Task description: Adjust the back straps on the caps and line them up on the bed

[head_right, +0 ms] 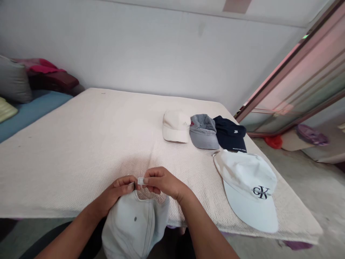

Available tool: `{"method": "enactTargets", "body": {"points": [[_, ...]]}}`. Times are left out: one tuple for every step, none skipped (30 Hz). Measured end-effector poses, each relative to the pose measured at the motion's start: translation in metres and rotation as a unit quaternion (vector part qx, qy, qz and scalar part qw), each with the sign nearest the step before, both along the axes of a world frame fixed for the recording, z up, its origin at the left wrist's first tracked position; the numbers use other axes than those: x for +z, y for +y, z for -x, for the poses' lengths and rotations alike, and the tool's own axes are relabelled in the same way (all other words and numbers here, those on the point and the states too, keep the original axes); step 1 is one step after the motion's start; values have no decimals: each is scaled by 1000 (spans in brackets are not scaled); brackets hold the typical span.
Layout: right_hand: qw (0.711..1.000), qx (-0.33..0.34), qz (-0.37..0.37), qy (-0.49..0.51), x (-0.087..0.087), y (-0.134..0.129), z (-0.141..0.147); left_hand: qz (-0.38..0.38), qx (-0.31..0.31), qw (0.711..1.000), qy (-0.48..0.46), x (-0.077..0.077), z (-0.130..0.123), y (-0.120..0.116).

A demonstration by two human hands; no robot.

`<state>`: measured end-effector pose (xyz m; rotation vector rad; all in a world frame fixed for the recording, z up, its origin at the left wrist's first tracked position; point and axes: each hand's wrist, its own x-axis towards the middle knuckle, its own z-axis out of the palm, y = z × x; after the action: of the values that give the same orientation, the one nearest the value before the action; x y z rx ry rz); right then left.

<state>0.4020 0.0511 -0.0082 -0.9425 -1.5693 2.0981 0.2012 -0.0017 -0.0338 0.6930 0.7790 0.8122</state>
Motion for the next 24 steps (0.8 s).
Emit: {"method": "enactTargets", "body": {"points": [[1000,2,3,2,0,0,0,-2,-3,1000,-2,0,0,0],[1000,4,6,5,1,0,1,-2,-5,1000,-3,-1,0,0],[1000,8,8,7,1,-1,1,0,-6,1000,-3,-2,0,0],[1000,13,11,7,2,-1,2,1,-5,1000,-4,-2,1,0],[1000,17,12,6,2,-1,2,2,-3,1000,-4,-3,1,0],[1000,19,11,4,2,-1,2,1,-2,1000,-4,-3,1,-1],[1000,20,10,3,3,-1,2,-1,0,1000,-3,-4,1,-1],[1000,20,8,4,3,-1,2,-3,0,1000,-1,-4,1,-1],[1000,19,7,9,3,-2,2,-5,1,1000,2,-5,1,-1],[1000,19,5,14,4,-2,2,-7,-1,1000,3,-5,1,-1],[1000,19,3,19,4,-2,2,-9,-4,1000,3,-5,1,0],[1000,21,2,20,4,-2,2,-10,-6,1000,2,-5,1,0],[1000,21,2,18,3,-2,2,-9,-6,1000,0,-5,1,1],[1000,20,1,12,3,-2,2,-8,-6,1000,-3,-6,1,1],[1000,17,0,4,2,-1,2,-6,-3,1000,-6,-6,1,1],[1000,12,0,-2,1,-1,2,-5,-1,1000,-7,-5,1,0],[1000,6,0,-5,0,-1,1,-5,2,1000,-9,-5,1,0],[1000,1,0,-7,-1,0,1,-8,3,1000,-12,-5,1,-1],[1000,-2,1,-6,-1,0,1,-10,3,1000,-14,-4,2,-1],[1000,-3,3,-5,-2,0,1,-10,3,1000,-15,-3,2,-2],[1000,-1,5,-3,-2,0,1,-10,2,1000,-15,-3,2,-3],[1000,2,5,-1,-2,-1,1,-9,3,1000,-14,-2,1,-3],[1000,5,5,-1,-2,-1,1,-9,4,1000,-13,-1,1,-3],[1000,7,4,-3,-2,-1,1,-9,5,1000,-11,-1,1,-3]]}}
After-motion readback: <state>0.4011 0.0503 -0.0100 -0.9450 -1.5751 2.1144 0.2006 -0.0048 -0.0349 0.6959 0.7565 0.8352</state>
